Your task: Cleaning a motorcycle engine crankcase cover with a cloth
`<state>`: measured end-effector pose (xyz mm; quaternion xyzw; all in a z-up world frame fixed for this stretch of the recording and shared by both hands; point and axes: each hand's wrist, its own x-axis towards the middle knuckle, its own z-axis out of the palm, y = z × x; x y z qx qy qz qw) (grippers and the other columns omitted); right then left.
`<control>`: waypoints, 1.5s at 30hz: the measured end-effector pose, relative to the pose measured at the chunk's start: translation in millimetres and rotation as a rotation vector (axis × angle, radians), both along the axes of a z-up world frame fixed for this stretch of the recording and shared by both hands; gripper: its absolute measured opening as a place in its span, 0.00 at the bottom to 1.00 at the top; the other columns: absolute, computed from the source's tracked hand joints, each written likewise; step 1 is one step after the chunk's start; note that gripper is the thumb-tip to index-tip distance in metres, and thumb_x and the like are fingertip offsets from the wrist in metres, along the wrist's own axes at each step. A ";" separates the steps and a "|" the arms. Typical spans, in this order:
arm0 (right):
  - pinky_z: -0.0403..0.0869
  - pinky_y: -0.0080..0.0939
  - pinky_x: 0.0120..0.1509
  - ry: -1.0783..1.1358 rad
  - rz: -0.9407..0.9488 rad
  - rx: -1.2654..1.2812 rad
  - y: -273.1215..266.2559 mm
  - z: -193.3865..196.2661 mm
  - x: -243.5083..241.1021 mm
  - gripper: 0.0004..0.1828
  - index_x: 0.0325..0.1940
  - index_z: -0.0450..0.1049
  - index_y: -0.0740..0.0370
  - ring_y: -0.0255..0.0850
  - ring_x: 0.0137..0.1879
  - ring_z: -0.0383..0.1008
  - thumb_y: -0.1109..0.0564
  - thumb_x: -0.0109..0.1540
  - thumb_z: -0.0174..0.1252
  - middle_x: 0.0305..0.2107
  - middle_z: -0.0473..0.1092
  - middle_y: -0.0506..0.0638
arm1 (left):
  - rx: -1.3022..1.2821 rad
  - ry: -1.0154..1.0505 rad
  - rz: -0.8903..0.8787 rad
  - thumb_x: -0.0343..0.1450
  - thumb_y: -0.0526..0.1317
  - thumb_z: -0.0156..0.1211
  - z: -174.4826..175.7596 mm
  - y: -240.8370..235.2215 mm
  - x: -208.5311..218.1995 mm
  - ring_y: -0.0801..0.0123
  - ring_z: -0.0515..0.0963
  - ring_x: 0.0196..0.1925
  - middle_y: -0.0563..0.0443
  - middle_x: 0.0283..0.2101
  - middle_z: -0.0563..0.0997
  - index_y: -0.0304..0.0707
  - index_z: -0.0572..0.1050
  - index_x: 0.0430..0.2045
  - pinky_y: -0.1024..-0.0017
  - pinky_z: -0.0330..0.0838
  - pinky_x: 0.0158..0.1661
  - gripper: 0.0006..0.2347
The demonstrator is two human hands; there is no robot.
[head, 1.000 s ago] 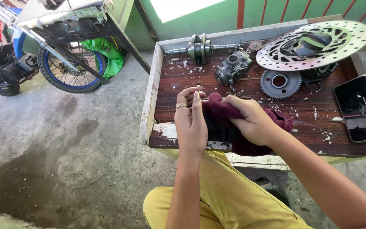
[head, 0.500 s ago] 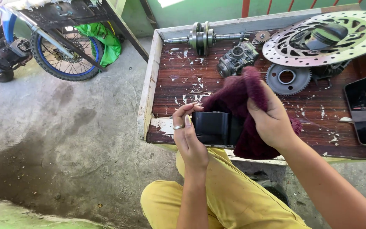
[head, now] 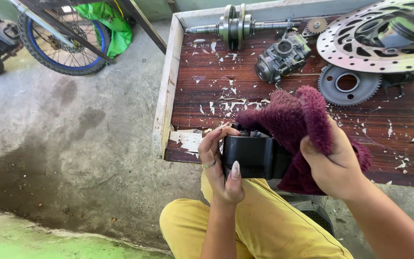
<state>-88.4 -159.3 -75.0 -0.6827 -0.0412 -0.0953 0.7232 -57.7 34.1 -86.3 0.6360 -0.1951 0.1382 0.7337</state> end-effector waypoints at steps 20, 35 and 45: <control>0.65 0.46 0.47 -0.285 0.483 -0.600 -5.0 54.3 24.1 0.05 0.25 0.69 0.56 0.47 0.39 0.64 0.56 0.47 0.56 0.26 0.72 0.44 | 0.090 -0.112 0.164 0.79 0.54 0.32 1.7 -7.4 3.2 0.57 0.73 0.54 0.44 0.55 0.70 0.40 0.55 0.60 0.49 0.70 0.64 0.21; 0.64 0.59 0.55 -0.472 0.446 -0.840 6.6 50.5 16.9 0.13 0.32 0.76 0.53 0.55 0.52 0.68 0.53 0.44 0.57 0.39 0.76 0.44 | 0.037 -0.122 0.116 0.82 0.56 0.33 -2.1 -7.7 3.9 0.55 0.74 0.57 0.42 0.55 0.73 0.45 0.51 0.62 0.50 0.70 0.63 0.19; 0.66 0.47 0.48 -0.402 0.406 -0.738 5.6 59.1 28.2 0.13 0.28 0.77 0.55 0.46 0.38 0.67 0.57 0.39 0.64 0.36 0.74 0.45 | 0.032 -0.125 0.112 0.82 0.56 0.33 1.9 -9.2 5.8 0.58 0.74 0.52 0.43 0.52 0.74 0.46 0.52 0.60 0.52 0.71 0.60 0.19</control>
